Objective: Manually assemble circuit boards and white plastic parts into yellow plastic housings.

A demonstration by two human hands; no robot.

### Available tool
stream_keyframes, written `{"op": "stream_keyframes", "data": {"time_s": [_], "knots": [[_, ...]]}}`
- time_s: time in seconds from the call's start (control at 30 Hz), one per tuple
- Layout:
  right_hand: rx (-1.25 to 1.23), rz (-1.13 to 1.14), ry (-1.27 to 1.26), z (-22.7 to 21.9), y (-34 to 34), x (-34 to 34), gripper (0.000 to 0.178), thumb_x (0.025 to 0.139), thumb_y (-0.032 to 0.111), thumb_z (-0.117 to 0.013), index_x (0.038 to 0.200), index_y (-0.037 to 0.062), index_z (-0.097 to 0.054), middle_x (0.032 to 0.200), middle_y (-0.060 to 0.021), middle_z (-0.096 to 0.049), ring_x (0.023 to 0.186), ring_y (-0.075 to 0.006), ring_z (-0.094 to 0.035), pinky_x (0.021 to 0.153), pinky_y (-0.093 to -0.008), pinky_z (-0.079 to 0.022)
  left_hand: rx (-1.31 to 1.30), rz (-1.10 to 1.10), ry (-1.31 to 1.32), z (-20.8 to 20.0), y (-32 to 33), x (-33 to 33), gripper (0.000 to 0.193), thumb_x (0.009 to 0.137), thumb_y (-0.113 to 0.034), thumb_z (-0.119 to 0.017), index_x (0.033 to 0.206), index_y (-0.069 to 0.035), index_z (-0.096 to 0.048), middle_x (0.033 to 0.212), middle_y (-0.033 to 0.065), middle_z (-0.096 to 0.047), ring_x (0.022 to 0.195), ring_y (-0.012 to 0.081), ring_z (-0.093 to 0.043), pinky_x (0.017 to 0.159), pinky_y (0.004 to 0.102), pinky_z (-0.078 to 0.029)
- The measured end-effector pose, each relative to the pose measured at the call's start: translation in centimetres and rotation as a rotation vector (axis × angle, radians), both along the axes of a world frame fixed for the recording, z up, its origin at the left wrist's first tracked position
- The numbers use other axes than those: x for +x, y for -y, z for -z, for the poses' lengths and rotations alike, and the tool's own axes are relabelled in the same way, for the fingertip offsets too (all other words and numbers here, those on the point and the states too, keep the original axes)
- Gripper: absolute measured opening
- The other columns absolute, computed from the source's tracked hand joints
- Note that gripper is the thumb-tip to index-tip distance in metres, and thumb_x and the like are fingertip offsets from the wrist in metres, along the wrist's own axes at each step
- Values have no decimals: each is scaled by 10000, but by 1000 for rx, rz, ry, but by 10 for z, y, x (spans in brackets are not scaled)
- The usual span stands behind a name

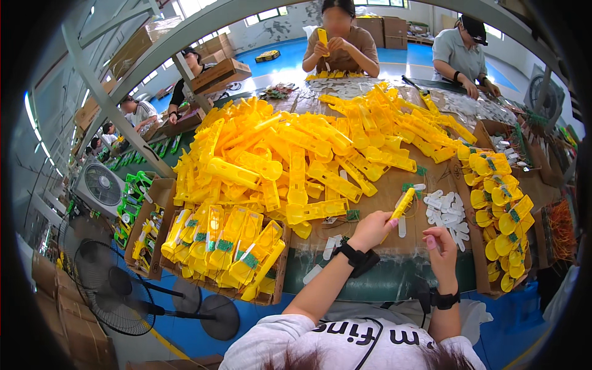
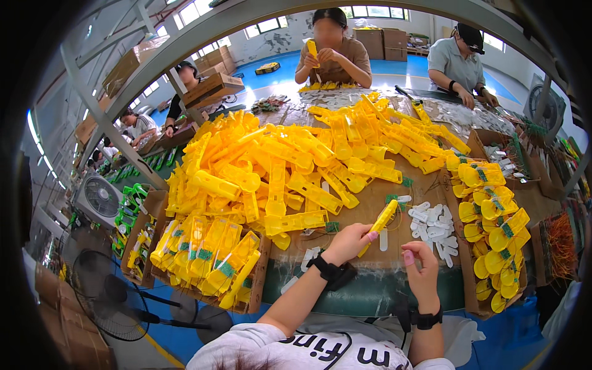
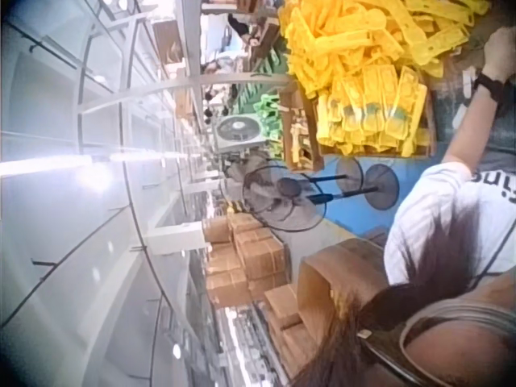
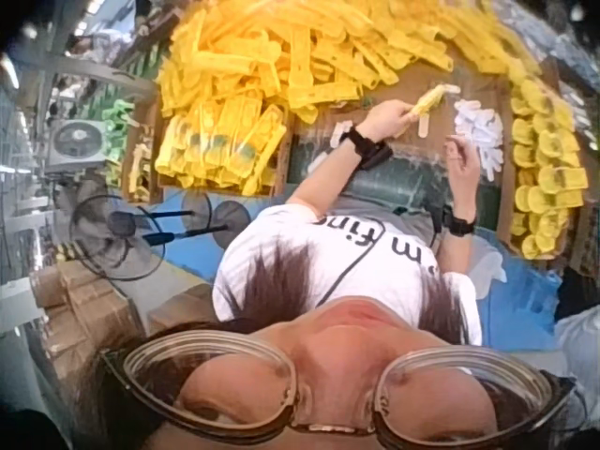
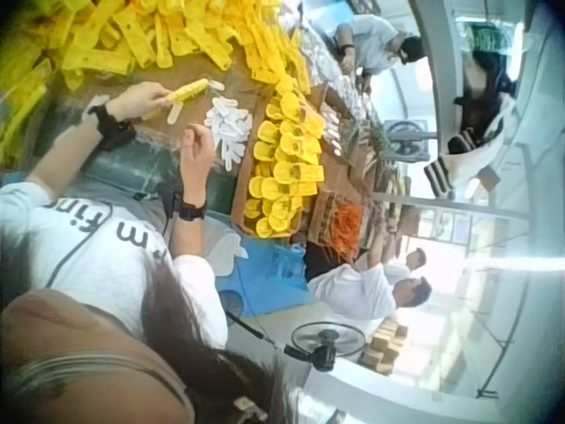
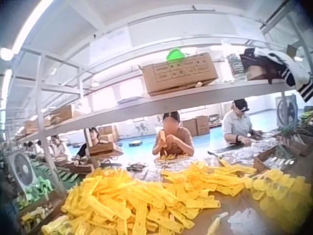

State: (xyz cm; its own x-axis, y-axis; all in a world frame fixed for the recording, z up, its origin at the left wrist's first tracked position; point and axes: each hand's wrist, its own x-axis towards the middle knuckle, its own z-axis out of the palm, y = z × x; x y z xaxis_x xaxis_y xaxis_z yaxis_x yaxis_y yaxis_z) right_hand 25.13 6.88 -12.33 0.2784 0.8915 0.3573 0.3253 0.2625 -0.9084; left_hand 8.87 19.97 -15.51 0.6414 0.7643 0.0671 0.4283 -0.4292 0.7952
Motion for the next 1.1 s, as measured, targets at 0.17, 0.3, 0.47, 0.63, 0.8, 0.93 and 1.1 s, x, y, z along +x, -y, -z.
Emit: {"op": "stream_keyframes", "data": {"time_s": [0.17,0.3,0.47,0.63,0.8,0.93,1.1], "knots": [[89,70,32,-41,81,11,124,771,36,-524,880,-16,-556,865,-104,-543,730,-145,-540,679,-237,-433,330,-111,-292,-9,-6,10,253,814,-278,-514,938,-71,-592,833,155,-580,822,306,-567,670,412,-446],[380,347,113,-67,154,44,192,800,92,-502,952,-22,-527,878,-116,-536,777,-149,-533,718,-261,-430,582,-228,-177,-29,-4,7,403,757,-260,-603,1072,-20,-525,991,178,-539,865,330,-550,765,389,-448],[684,1327,-100,-51,217,110,277,845,176,-486,1052,-9,-475,920,-96,-519,868,-148,-496,798,-261,-392,-125,180,264,-70,9,87,561,829,-284,-561,1255,2,-334,1091,132,-498,982,207,-512,800,311,-440],[303,1081,-823,56,222,186,565,835,365,-546,1253,51,-331,1195,-84,-441,1126,-183,-375,933,-363,-294,-605,257,223,-48,28,179,586,852,-264,-537,1286,1,-247,1127,104,-460,984,177,-490,791,288,-455],[302,671,-877,46,179,200,608,826,383,-550,1285,61,-315,1237,-72,-415,1176,-204,-325,948,-415,-276,-931,216,254,-13,39,216,407,858,-234,-503,1185,-56,-339,1068,58,-467,924,170,-498,801,318,-476],[119,660,-840,48,173,236,477,821,272,-559,1216,62,-393,1176,-68,-477,1088,-198,-441,917,-373,-351,-891,181,232,-19,53,228,381,865,-202,-463,1205,-94,-329,1082,60,-468,890,184,-517,770,331,-488],[129,620,-870,51,169,240,343,822,154,-535,1137,56,-444,1089,-52,-539,950,-192,-549,829,-307,-443,-861,87,169,-23,60,234,379,874,-185,-430,1223,-96,-313,1113,84,-461,872,209,-532,732,348,-503]]}}
